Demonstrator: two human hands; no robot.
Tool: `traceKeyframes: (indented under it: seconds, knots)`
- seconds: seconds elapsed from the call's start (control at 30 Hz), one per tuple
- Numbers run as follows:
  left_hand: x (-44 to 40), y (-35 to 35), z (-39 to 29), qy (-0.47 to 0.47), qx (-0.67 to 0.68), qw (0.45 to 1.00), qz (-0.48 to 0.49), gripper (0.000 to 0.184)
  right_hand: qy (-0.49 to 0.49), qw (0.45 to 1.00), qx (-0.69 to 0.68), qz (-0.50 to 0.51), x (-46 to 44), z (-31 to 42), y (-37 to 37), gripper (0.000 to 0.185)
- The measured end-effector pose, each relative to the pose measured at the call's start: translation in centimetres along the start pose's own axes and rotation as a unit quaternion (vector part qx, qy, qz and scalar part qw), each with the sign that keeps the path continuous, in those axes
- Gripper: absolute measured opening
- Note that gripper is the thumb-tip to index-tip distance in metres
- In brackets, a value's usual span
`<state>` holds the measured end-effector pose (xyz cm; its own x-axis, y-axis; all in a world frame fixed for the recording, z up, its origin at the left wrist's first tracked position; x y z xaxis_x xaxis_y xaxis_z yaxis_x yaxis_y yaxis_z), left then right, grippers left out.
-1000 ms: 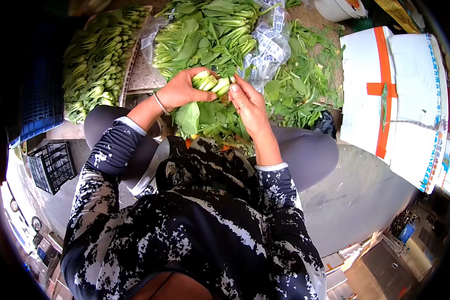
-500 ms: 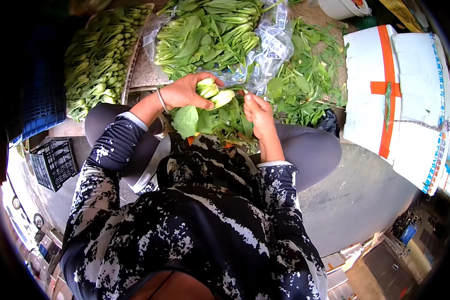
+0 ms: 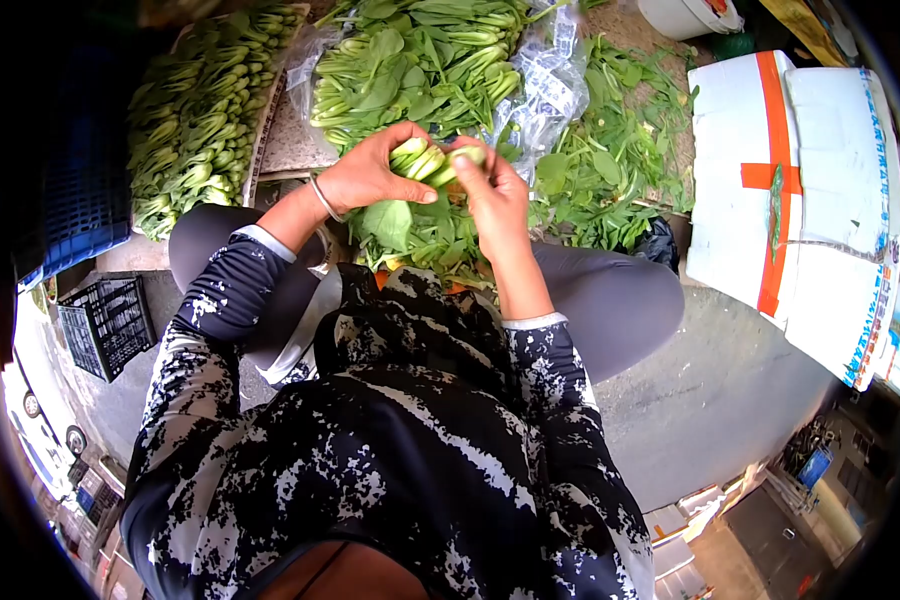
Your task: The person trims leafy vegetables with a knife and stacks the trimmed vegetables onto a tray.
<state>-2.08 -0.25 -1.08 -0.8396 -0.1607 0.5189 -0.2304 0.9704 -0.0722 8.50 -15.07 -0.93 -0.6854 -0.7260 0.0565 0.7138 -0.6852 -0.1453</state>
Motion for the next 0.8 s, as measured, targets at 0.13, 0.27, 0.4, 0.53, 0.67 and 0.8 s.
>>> traceKeyframes:
  seconds: [0.13, 0.27, 0.4, 0.53, 0.67, 0.8]
  knots:
    - [-0.5, 0.5, 0.8, -0.051, -0.026, 0.997, -0.047, 0.048, -0.002, 0.992, -0.053, -0.115, -1.0, -0.9, 1.2, 0.02]
    - [-0.4, 0.3, 0.7, -0.058, 0.003, 0.996, -0.061, 0.045, -0.012, 1.0, 0.022, -0.009, -0.5, -0.9, 0.7, 0.019]
    - [0.6, 0.0, -0.5, -0.047, -0.162, 0.977, -0.133, 0.054, 0.036, 0.996, 0.076, 0.003, 0.0, -0.6, -1.9, 0.02]
    - [0.4, 0.1, 0.1, -0.053, -0.048, 0.997, -0.034, 0.049, 0.055, 0.992, 0.115, -0.013, -0.4, -0.9, -1.9, 0.02]
    - [-0.2, 0.5, 0.8, -0.034, 0.028, 0.999, 0.009, 0.033, 0.02, 0.994, 0.107, -0.018, -0.3, -0.8, -1.0, 0.014]
    - [-0.5, 0.6, 1.1, -0.025, 0.005, 1.0, -0.009, 0.032, 0.033, 0.997, 0.053, -0.042, -0.7, -1.5, 0.4, 0.014]
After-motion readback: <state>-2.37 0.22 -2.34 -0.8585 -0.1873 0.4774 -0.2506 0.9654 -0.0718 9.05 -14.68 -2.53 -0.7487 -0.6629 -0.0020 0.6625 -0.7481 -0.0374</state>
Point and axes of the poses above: each hand's wrist, its own x-axis away from the middle knuckle, its own y-axis out of the back of the hand, z = x × y, the point moved 1 cm from there along -x, towards the middle knuckle, and after that the axes turned 13 degrees about y, right-handed, at the moved point
